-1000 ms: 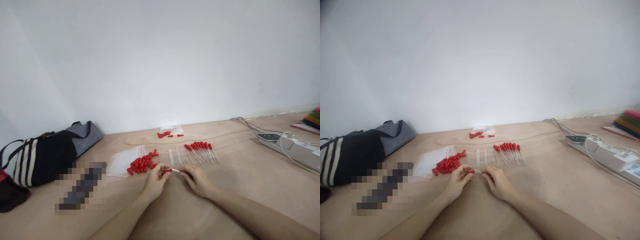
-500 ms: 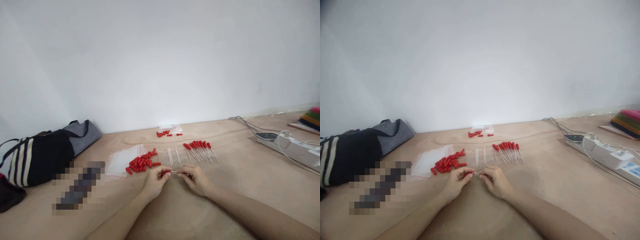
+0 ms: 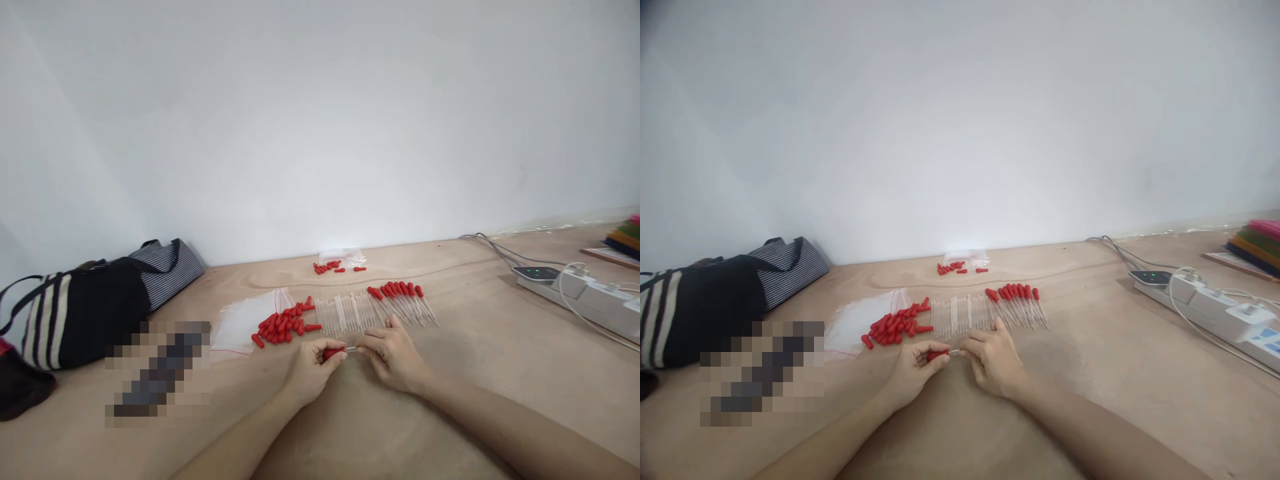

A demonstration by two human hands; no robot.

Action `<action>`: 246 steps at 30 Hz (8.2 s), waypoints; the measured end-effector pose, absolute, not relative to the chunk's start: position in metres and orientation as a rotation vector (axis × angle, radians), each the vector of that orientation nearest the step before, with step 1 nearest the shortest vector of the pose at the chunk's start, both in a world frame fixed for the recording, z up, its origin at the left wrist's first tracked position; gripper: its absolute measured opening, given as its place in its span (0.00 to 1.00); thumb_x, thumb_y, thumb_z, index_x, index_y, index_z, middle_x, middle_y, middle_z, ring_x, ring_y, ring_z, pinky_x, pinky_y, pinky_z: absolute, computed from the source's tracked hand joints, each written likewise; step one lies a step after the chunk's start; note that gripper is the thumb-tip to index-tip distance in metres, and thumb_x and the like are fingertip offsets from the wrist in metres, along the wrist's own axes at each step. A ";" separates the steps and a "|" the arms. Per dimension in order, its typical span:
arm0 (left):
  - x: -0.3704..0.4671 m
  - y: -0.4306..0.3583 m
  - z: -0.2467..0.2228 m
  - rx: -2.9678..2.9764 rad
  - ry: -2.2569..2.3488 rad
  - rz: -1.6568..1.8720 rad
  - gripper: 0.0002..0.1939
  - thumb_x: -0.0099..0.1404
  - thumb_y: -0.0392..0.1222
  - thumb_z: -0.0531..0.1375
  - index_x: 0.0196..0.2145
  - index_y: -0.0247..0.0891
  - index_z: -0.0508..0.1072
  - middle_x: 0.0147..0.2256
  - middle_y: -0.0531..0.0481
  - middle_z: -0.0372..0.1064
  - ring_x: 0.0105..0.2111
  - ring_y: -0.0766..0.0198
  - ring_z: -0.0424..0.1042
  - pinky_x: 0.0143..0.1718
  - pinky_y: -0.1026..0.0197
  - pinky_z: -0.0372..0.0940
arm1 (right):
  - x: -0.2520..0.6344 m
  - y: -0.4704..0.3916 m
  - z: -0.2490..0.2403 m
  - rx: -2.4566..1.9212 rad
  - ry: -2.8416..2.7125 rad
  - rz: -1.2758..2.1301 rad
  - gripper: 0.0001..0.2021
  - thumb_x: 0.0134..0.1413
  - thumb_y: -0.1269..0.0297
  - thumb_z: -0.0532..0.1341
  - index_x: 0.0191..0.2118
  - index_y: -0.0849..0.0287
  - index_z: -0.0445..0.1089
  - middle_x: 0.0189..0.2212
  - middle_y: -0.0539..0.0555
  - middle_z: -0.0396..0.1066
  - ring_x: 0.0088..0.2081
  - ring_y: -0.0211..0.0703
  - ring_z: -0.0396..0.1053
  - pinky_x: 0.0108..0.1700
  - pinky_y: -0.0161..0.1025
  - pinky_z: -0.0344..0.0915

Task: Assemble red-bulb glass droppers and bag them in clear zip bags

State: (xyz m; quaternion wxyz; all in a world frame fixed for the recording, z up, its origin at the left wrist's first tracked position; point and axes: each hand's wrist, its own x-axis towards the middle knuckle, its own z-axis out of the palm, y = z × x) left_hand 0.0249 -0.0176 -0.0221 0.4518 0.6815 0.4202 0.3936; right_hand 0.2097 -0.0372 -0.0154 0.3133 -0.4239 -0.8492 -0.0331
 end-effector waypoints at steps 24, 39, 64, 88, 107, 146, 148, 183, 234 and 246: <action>0.024 -0.018 -0.027 1.837 1.031 0.987 0.09 0.51 0.38 0.60 0.32 0.35 0.75 0.29 0.47 0.74 0.29 0.60 0.71 0.31 0.62 0.66 | 0.202 -0.040 -0.008 -1.250 -2.144 0.430 0.12 0.52 0.67 0.50 0.24 0.58 0.67 0.22 0.48 0.70 0.24 0.35 0.61 0.35 0.38 0.48; 0.028 -0.018 -0.018 1.697 1.036 0.993 0.15 0.49 0.38 0.61 0.37 0.34 0.72 0.27 0.49 0.72 0.27 0.63 0.69 0.30 0.63 0.64 | 0.208 -0.034 -0.004 -1.170 -2.174 0.539 0.13 0.54 0.65 0.49 0.26 0.59 0.67 0.21 0.49 0.66 0.24 0.35 0.61 0.30 0.33 0.55; -0.019 0.019 0.000 2.737 1.842 0.809 0.08 0.56 0.43 0.58 0.35 0.46 0.73 0.44 0.46 0.63 0.44 0.52 0.58 0.41 0.50 0.51 | 0.261 0.016 -0.022 -2.075 -1.613 -0.090 0.11 0.50 0.61 0.51 0.33 0.58 0.68 0.27 0.57 0.71 0.34 0.50 0.67 0.36 0.44 0.54; -0.011 0.018 -0.003 2.652 1.319 1.117 0.02 0.60 0.35 0.52 0.30 0.38 0.63 0.30 0.50 0.65 0.32 0.60 0.64 0.34 0.58 0.61 | 0.220 0.032 -0.003 -2.207 -1.715 -0.139 0.13 0.46 0.59 0.54 0.29 0.62 0.72 0.36 0.62 0.69 0.42 0.53 0.61 0.43 0.49 0.45; 0.013 -0.009 -0.007 2.381 1.210 0.922 0.10 0.62 0.42 0.49 0.29 0.37 0.66 0.25 0.53 0.65 0.24 0.67 0.64 0.25 0.66 0.57 | 0.226 -0.024 -0.018 -1.285 -2.023 0.139 0.08 0.54 0.69 0.48 0.33 0.59 0.64 0.28 0.53 0.69 0.28 0.39 0.64 0.36 0.39 0.53; 0.018 -0.021 -0.009 2.540 1.086 1.018 0.08 0.61 0.41 0.52 0.29 0.38 0.69 0.27 0.50 0.71 0.30 0.61 0.68 0.36 0.57 0.57 | 0.204 -0.038 -0.014 -1.041 -2.245 0.024 0.12 0.50 0.74 0.49 0.35 0.58 0.68 0.26 0.51 0.68 0.26 0.35 0.58 0.34 0.37 0.45; 0.018 -0.022 -0.009 2.542 1.089 1.034 0.08 0.61 0.41 0.51 0.29 0.39 0.69 0.27 0.50 0.71 0.30 0.61 0.68 0.36 0.57 0.57 | 0.201 -0.040 -0.012 -1.069 -2.212 0.147 0.11 0.52 0.72 0.49 0.34 0.58 0.68 0.27 0.51 0.69 0.27 0.35 0.60 0.35 0.37 0.46; 0.014 -0.014 -0.004 2.767 1.047 0.920 0.06 0.61 0.40 0.53 0.30 0.41 0.69 0.28 0.53 0.72 0.30 0.63 0.67 0.44 0.52 0.48 | 0.206 -0.029 -0.004 -1.132 -2.211 0.513 0.11 0.53 0.67 0.51 0.33 0.57 0.71 0.26 0.49 0.70 0.29 0.37 0.63 0.37 0.36 0.53; -0.019 0.016 0.003 2.697 2.013 0.811 0.07 0.50 0.46 0.61 0.25 0.40 0.72 0.41 0.45 0.66 0.43 0.52 0.60 0.46 0.45 0.45 | 0.213 0.033 -0.006 -2.272 -1.838 -0.067 0.15 0.50 0.64 0.50 0.29 0.64 0.72 0.33 0.64 0.71 0.38 0.50 0.65 0.41 0.46 0.46; -0.013 0.014 0.007 2.769 1.817 0.980 0.08 0.59 0.36 0.53 0.25 0.37 0.71 0.34 0.46 0.70 0.38 0.54 0.63 0.38 0.52 0.55 | 0.228 -0.001 -0.001 -1.845 -1.946 0.027 0.11 0.54 0.70 0.45 0.32 0.65 0.63 0.30 0.60 0.69 0.33 0.46 0.65 0.37 0.41 0.52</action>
